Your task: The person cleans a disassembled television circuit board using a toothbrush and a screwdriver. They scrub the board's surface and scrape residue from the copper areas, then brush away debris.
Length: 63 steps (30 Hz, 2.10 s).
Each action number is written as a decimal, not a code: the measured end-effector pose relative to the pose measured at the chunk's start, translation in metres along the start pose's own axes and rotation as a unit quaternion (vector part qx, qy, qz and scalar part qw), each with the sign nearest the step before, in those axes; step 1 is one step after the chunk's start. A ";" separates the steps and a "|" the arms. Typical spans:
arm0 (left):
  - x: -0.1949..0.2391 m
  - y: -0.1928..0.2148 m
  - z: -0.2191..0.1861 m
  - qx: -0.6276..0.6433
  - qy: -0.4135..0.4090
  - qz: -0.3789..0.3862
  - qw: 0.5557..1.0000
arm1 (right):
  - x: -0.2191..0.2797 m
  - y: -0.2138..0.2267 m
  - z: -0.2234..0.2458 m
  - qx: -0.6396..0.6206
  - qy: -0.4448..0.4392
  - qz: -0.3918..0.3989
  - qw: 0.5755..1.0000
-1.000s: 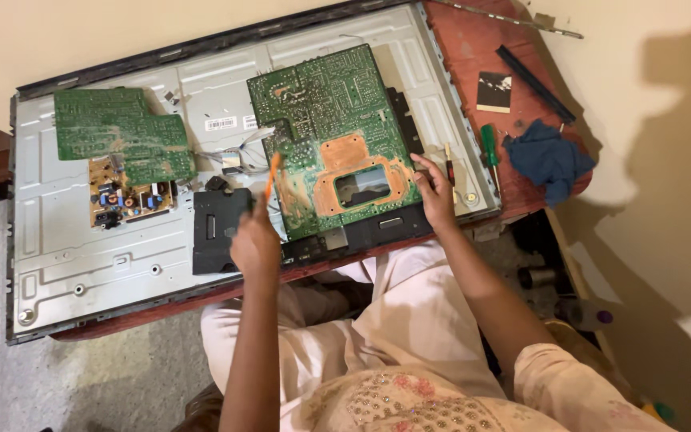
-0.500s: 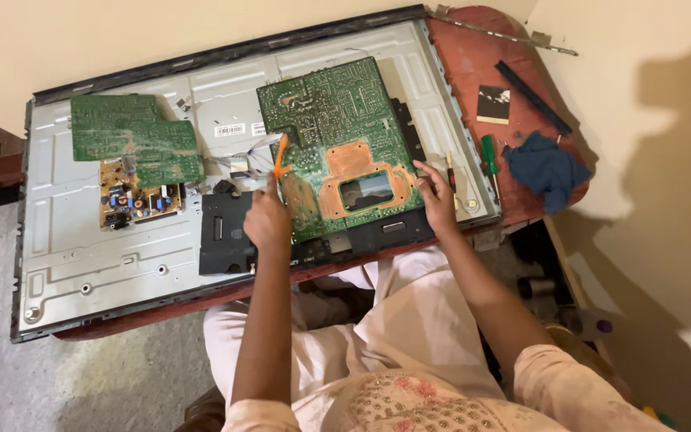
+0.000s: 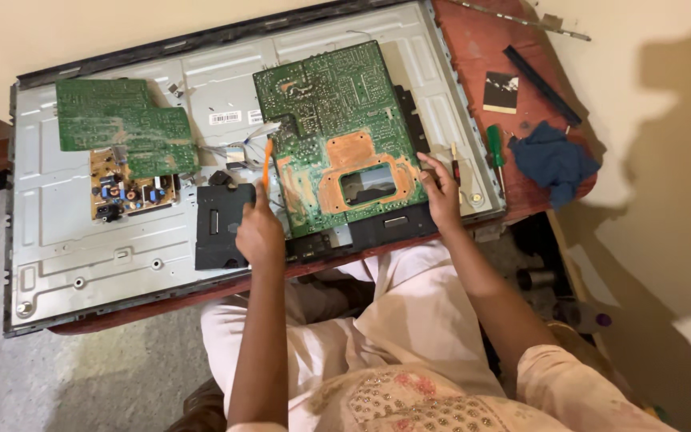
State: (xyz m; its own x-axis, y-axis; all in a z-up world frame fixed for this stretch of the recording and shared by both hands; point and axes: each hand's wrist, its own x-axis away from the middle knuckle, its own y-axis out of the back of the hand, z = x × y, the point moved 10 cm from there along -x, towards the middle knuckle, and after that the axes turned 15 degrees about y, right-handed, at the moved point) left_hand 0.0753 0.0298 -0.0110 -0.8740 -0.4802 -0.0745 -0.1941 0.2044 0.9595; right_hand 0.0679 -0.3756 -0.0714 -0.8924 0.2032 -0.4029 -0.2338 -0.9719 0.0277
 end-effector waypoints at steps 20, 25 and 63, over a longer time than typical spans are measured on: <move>-0.023 -0.003 -0.032 0.000 -0.003 0.023 1.000 | 0.000 -0.001 0.001 -0.013 0.007 -0.003 1.000; -0.020 -0.004 -0.022 0.007 0.011 0.027 1.000 | 0.000 0.000 0.002 -0.005 0.009 -0.001 1.000; -0.046 -0.003 -0.050 -0.049 -0.024 0.038 0.998 | 0.001 0.001 -0.002 -0.018 0.009 -0.006 1.000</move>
State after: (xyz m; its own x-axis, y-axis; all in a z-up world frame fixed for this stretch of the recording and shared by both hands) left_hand 0.1378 0.0090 0.0033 -0.9050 -0.4253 -0.0121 -0.0851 0.1531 0.9845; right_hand 0.0680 -0.3765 -0.0738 -0.8821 0.2129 -0.4202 -0.2300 -0.9731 -0.0102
